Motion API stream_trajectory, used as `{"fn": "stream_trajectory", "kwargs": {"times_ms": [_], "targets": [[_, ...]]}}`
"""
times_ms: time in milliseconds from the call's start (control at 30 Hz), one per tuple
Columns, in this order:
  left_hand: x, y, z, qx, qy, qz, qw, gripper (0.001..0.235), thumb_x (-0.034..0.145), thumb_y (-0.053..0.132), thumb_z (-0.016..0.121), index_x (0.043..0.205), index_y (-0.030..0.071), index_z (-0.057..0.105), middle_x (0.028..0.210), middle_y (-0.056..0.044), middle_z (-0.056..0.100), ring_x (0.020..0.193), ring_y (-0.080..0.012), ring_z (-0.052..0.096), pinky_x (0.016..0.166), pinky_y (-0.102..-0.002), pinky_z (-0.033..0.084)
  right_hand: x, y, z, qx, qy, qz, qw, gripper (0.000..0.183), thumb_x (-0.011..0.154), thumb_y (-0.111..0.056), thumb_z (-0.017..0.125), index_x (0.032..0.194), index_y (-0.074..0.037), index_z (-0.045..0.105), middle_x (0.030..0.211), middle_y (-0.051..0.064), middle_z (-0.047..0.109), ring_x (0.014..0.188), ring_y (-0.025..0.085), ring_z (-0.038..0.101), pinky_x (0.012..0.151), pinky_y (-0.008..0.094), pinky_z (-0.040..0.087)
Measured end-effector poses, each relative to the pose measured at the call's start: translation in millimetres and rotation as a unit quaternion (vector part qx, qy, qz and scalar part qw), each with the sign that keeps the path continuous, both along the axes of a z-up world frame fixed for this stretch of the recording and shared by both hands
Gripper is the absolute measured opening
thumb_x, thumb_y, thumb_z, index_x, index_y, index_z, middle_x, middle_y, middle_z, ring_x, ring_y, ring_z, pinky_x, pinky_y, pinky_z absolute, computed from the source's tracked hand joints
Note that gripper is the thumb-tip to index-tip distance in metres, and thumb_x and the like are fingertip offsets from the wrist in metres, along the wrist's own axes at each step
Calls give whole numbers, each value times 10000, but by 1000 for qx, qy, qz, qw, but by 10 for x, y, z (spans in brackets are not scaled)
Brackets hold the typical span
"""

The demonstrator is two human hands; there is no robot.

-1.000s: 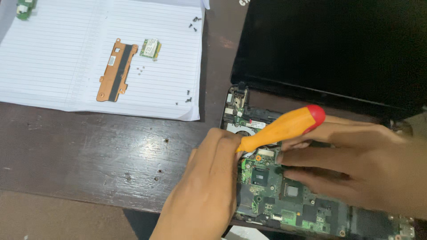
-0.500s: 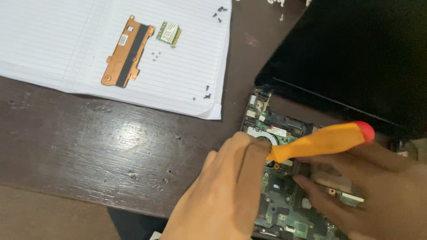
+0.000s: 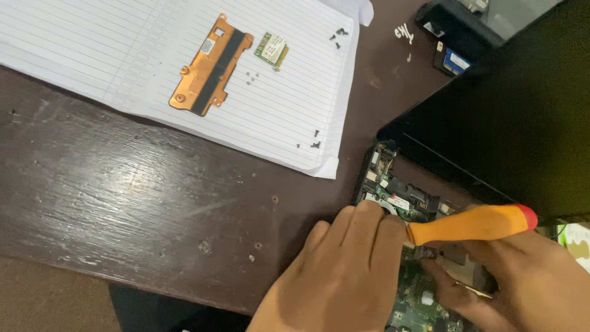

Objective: The person uses a screwdriver to remove screws from a laptop motherboard and places them on a nearby sheet of paper. They then remove a small circuit board component and set it aside before continuing to unscrew other parts of the internal assembly.

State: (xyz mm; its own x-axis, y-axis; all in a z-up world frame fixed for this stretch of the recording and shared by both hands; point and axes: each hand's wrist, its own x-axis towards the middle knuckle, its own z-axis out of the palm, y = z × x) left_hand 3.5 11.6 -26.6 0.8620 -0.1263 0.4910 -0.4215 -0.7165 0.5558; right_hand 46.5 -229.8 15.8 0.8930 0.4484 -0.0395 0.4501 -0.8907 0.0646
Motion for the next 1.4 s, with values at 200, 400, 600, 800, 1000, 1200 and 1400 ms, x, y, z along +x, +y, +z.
{"fn": "stream_trajectory", "kwargs": {"times_ms": [200, 400, 600, 800, 1000, 1200, 1400], "targets": [[11, -15, -11, 63, -57, 74, 994, 203, 1068, 64, 474, 932, 187, 560, 836, 36, 468, 698, -128, 467, 621, -294, 360, 250, -20, 11, -9, 131, 96, 987, 365, 719, -404, 783, 1056, -285, 710, 1024, -62, 651, 809, 157, 720, 706, 299, 561], [11, -59, -57, -22, -6, -4, 1000, 149, 1003, -30, 519, 1042, 90, 598, 907, -50, 501, 740, -215, 500, 610, -370, 378, 270, 21, 108, -78, 221, 45, 971, 494, 689, -334, 775, 1148, -228, 625, 1112, -63, 591, 959, 66, 705, 885, 254, 496], [-29, -25, 69, -37, 84, -38, 995, 260, 901, -38, 467, 1098, 89, 580, 1012, -60, 505, 835, -237, 530, 689, -399, 435, 217, -201, 96, -26, 170, 138, 975, 514, 843, -332, 747, 1289, -135, 581, 1370, 90, 559, 1010, 227, 717, 709, 389, 643], [-23, -10, 135, 18, 75, -21, 997, 314, 914, -37, 443, 1148, 111, 590, 1039, -37, 495, 620, -199, 438, 615, -330, 436, 232, -332, 141, -28, 104, 256, 961, 717, 754, -273, 809, 1444, -273, 617, 1262, 52, 682, 1015, 229, 711, 764, 404, 620], [13, -8, 180, -29, 406, -95, 909, 405, 997, 215, 331, 1350, 295, 512, 1303, 102, 492, 935, -242, 510, 629, -501, 537, 309, 81, 323, 60, -1, 466, 883, 284, 958, -35, 580, 1208, 97, 608, 1132, 261, 679, 967, 309, 717, 796, 474, 638], [-53, -97, 151, 32, 185, -27, 982, 334, 1004, 90, 414, 1265, 176, 605, 1092, 14, 518, 658, -230, 494, 501, -389, 470, 258, -65, 156, 38, -116, 509, 852, 215, 1007, -168, 648, 1115, -9, 745, 1120, 149, 737, 1022, 247, 728, 904, 384, 613], [-44, -88, 103, 38, 214, -36, 975, 428, 927, 43, 441, 1307, 192, 572, 1190, 1, 520, 742, -279, 527, 591, -453, 495, 234, -114, 131, 9, -117, 509, 853, 263, 1042, -152, 522, 1154, -34, 729, 1153, 128, 731, 1078, 257, 707, 932, 390, 596]]}}
